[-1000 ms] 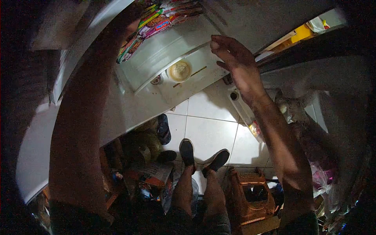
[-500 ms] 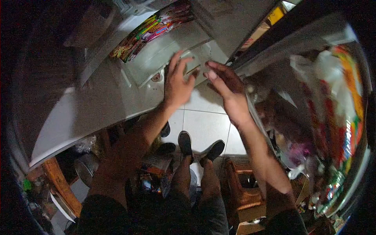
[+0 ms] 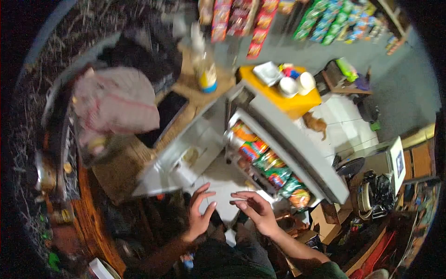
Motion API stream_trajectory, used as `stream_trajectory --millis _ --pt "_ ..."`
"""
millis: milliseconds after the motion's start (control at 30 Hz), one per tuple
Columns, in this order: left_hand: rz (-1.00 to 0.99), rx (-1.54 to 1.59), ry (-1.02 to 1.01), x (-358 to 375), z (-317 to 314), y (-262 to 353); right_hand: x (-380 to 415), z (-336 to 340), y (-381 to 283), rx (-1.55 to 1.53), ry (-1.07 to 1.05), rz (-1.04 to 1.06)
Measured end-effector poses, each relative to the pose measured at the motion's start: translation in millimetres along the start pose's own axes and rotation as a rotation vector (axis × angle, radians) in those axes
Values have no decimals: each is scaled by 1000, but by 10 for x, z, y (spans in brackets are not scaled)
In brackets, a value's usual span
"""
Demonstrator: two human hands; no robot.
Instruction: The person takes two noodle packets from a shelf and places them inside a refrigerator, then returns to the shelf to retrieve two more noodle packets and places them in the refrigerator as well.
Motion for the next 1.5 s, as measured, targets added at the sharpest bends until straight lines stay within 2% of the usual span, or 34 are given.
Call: stream_trajectory --millis 200,300,333,400,533,667,867,967,1067,1200,1300,1367,1500 --pt "-175 115 68 -88 387 937 430 -93 -916 134 -63 148" --pt "-214 290 48 -125 383 1128 576 -58 -1212 155 -3 264" --pt "-210 361 28 -130 360 1179 646 -77 -1316 131 71 202" --pt "-244 367 -12 -121 385 1313 707 -35 -1441 152 121 355" --pt "-267 429 -126 -73 263 1439 899 71 -1572 160 236 482" --pt "-286 462 -159 -8 205 1564 987 176 -1535 144 314 483" --pt "-226 517 -196 84 38 1641 1115 273 -1545 80 296 417" --pt "-230 508 -206 118 -58 1669 1156 350 -1573 96 211 373" --pt "-180 491 -227 142 -127 1685 1206 554 -1495 248 86 330" --pt "-94 494 -267 187 -185 1567 1252 797 -1411 331 58 170" --pt "-1 441 -255 253 -178 1471 1217 762 -1507 267 89 216" --pt "11 426 -238 280 -163 1421 1157 707 -1566 172 149 217" --pt "55 335 -227 342 -70 1202 974 462 -1570 34 141 249"
Point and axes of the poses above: each hand's wrist, its own x-axis away from the middle knuckle, its own z-axis out of the back of the hand, y = z × x, the point moved 8 cm from there along -x, towards the middle knuckle, and after that the axes turned 12 degrees about -x, right-handed, at the moved point
